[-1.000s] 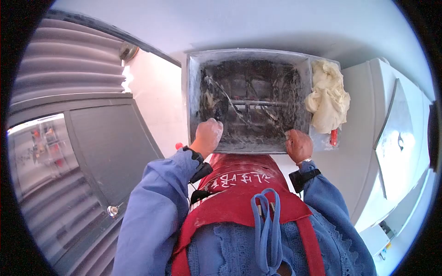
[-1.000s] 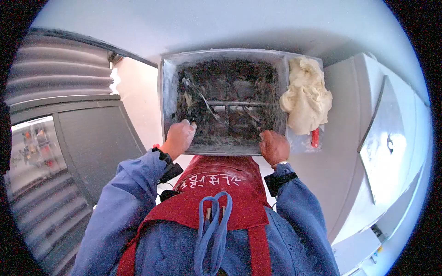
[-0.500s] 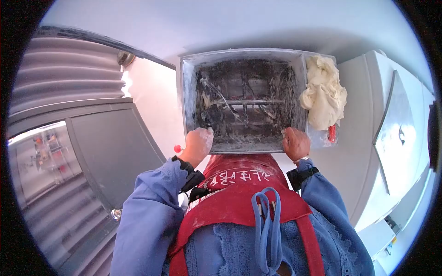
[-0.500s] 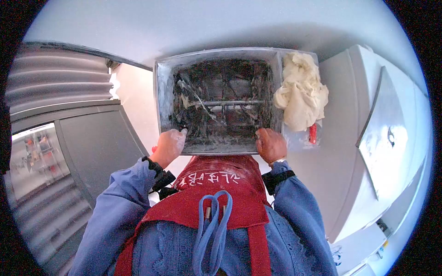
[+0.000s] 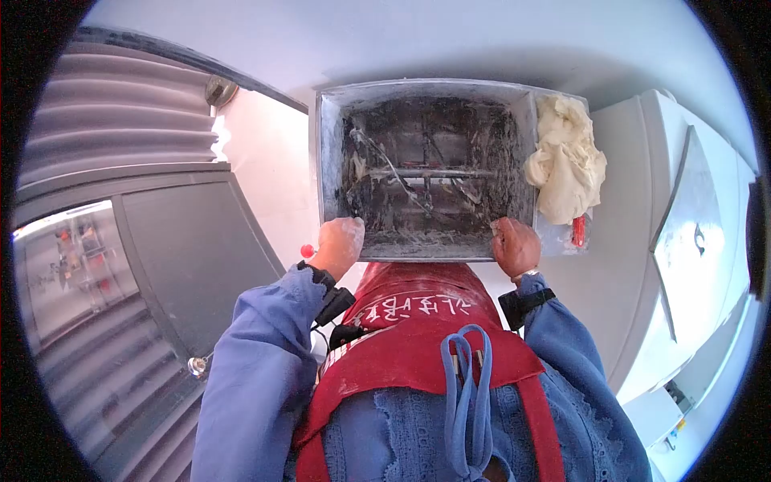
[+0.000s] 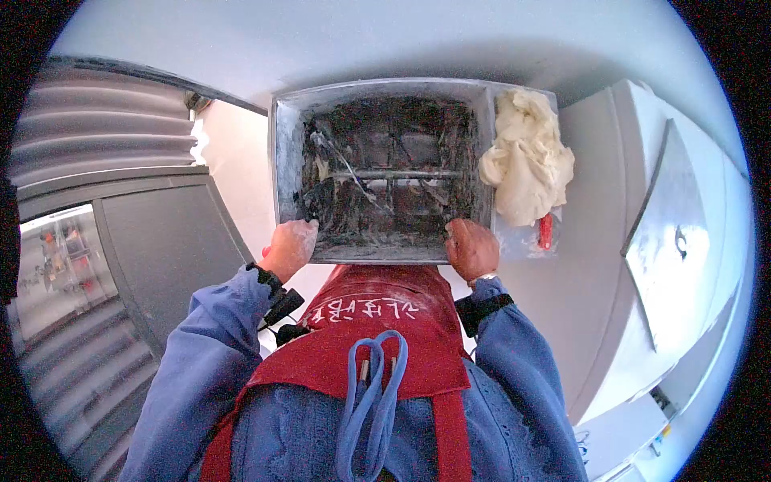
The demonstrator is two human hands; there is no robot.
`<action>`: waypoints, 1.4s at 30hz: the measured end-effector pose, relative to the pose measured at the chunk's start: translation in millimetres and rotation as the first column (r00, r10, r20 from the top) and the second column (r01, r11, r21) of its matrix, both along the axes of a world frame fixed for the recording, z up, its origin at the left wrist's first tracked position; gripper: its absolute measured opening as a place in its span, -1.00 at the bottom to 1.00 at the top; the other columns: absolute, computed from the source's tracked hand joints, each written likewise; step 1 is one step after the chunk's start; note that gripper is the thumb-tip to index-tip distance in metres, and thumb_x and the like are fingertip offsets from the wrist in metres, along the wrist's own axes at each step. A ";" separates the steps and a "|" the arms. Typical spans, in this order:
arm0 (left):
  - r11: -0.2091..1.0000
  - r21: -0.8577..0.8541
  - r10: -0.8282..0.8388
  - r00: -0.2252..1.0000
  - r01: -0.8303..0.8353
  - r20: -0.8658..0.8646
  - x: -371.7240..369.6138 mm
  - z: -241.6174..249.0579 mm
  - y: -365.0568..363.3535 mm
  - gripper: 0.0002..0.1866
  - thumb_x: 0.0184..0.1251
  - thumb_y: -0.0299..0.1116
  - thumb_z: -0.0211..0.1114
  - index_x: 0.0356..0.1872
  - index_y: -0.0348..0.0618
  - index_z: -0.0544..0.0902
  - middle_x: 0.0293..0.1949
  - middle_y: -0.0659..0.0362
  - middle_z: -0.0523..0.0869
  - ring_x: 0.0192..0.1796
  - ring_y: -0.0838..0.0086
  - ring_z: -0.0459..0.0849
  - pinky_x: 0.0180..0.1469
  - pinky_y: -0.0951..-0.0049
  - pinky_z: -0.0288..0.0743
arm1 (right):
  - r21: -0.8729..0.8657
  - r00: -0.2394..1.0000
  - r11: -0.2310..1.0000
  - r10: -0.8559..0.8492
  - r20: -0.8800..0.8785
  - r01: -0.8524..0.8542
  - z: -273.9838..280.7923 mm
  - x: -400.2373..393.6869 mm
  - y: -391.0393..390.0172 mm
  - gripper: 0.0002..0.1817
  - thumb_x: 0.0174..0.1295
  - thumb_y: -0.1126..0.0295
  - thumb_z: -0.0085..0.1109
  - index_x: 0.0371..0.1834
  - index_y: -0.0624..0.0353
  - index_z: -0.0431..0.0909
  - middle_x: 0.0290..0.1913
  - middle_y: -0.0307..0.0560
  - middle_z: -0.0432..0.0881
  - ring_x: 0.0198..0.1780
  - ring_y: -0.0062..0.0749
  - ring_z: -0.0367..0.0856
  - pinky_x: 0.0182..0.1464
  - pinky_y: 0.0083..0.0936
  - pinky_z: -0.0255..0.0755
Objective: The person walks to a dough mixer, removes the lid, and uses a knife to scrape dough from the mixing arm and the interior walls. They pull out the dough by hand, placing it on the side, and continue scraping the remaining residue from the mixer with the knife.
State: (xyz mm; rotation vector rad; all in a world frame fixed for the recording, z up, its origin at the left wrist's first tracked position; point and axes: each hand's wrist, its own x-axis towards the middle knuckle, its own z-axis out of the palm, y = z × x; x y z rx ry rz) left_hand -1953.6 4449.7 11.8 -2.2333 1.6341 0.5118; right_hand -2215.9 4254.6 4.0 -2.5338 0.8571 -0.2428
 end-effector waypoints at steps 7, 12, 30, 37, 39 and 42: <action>0.990 -0.113 -0.091 0.993 0.083 -0.070 -7.3 -8.8 -2.9 -0.86 0.11 -0.40 0.02 -0.39 -0.19 0.52 -0.60 0.11 0.58 -0.46 0.27 0.62 -0.49 0.31 0.48 | 0.011 1.000 1.000 -0.014 0.000 0.014 -2.4 -0.5 0.4 -0.83 -0.13 0.44 0.07 -0.39 0.08 0.42 -0.46 -0.09 0.51 -0.37 -0.13 0.50 -0.33 -0.22 0.36; 0.994 0.059 0.099 0.989 -0.093 -0.113 -4.9 8.6 -6.9 -0.88 0.06 -0.43 0.05 -0.42 -0.14 0.55 -0.46 0.09 0.66 -0.38 0.26 0.66 -0.39 0.34 0.54 | 0.005 1.000 1.000 0.005 -0.026 -0.005 1.0 0.0 -0.2 -0.83 -0.13 0.44 0.07 -0.39 0.09 0.42 -0.44 -0.08 0.51 -0.38 -0.11 0.50 -0.34 -0.23 0.36; 0.943 -0.117 -0.327 0.935 0.312 -0.135 95.6 25.4 -78.9 -0.69 -0.05 -0.39 0.22 -0.18 0.09 0.59 -0.31 0.13 0.63 -0.22 0.28 0.60 -0.17 0.31 0.49 | 0.016 1.000 1.000 -0.007 0.001 0.007 -6.8 -4.0 -0.1 -0.80 -0.10 0.43 0.05 -0.33 0.11 0.40 -0.42 -0.03 0.49 -0.36 -0.08 0.48 -0.32 -0.20 0.34; 0.910 0.075 -0.397 0.910 0.407 -0.124 102.6 4.1 -101.4 -0.71 0.06 -0.41 0.08 -0.18 0.12 0.62 -0.27 0.17 0.65 -0.17 0.28 0.60 -0.16 0.32 0.50 | 0.012 0.999 1.000 -0.028 -0.036 0.029 -1.1 -1.8 1.0 -0.81 -0.11 0.43 0.05 -0.37 0.11 0.38 -0.44 -0.03 0.49 -0.37 -0.06 0.48 -0.34 -0.18 0.34; 0.896 0.159 -0.404 0.910 0.413 -0.090 92.1 5.9 -108.7 -0.71 0.06 -0.42 0.06 -0.19 0.12 0.63 -0.26 0.17 0.65 -0.16 0.29 0.60 -0.16 0.33 0.50 | 0.019 0.998 0.999 -0.041 -0.040 0.041 -4.4 -2.8 0.6 -0.81 -0.11 0.42 0.06 -0.36 0.11 0.38 -0.44 -0.03 0.49 -0.36 -0.06 0.48 -0.34 -0.18 0.34; 0.813 0.310 -0.481 0.868 0.493 -0.121 83.2 30.6 -119.3 -0.67 0.03 -0.42 0.08 -0.16 0.15 0.62 -0.25 0.17 0.65 -0.17 0.29 0.61 -0.17 0.34 0.50 | 0.025 0.997 0.998 -0.061 -0.039 0.062 -2.5 -1.3 1.8 -0.81 -0.13 0.44 0.04 -0.37 0.12 0.41 -0.45 -0.01 0.49 -0.36 -0.05 0.48 -0.34 -0.19 0.34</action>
